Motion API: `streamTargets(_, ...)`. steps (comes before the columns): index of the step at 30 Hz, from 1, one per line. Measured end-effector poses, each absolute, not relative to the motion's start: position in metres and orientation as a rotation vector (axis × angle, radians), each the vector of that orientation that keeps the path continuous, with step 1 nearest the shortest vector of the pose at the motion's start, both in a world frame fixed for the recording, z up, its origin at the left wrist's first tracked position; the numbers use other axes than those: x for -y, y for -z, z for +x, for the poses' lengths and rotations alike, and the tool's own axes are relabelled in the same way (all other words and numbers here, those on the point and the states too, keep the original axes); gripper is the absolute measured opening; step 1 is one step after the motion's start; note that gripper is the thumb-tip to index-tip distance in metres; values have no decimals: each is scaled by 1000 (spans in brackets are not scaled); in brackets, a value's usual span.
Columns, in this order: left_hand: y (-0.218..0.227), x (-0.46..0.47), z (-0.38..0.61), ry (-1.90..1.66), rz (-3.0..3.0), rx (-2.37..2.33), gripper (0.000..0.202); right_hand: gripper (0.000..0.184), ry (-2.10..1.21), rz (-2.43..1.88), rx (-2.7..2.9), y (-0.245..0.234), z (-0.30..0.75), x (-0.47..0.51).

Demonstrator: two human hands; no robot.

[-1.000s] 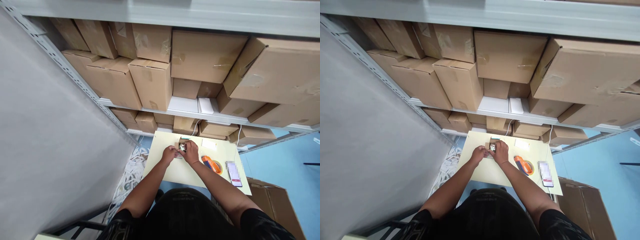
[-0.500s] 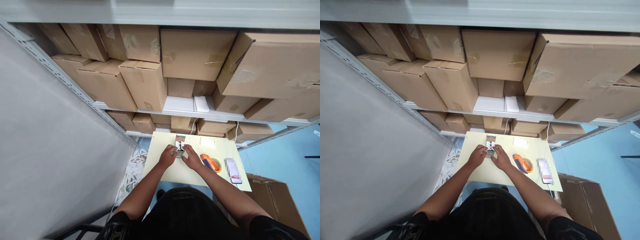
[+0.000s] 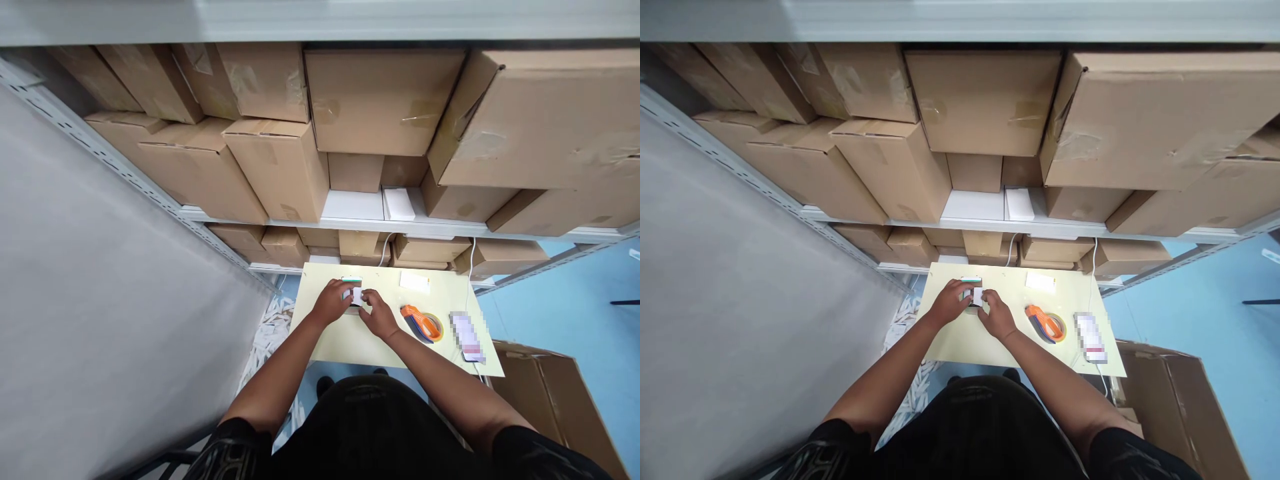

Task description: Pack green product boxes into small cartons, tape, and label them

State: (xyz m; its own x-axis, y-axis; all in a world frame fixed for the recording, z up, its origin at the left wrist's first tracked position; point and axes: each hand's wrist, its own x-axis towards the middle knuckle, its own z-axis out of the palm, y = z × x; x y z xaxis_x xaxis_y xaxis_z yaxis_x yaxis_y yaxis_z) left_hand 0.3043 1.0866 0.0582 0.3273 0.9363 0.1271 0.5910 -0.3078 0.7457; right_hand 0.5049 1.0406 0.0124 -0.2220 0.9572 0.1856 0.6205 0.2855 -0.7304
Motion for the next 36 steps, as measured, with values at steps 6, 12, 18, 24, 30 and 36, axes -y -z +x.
streamTargets(6, -51, -1083, 299, -1029, 1759, -1538, 56, 20, -749, -1446, 1860, -16, 506, -1044)
streamTargets(12, -57, -1082, 295, -724, 1836, -1333, 38, 34, -810, -1542, 1742, -16, 504, -1046)
streamTargets(18, -32, -1070, 287, -725, 2020, -1277, 24, 36, -749, -1427, 1815, -14, 506, -1047)
streamTargets(24, -25, -1073, 286, -633, 2075, -1275, 25, 28, -613, -1397, 1919, -7, 506, -1048)
streamTargets(30, -30, -1067, 287, -533, 2094, -1241, 31, 21, -565, -1363, 2042, -8, 509, -1047)
streamTargets(36, -12, -1040, 296, -796, 1841, -1374, 50, 38, -814, -1462, 1782, 6, 510, -1040)
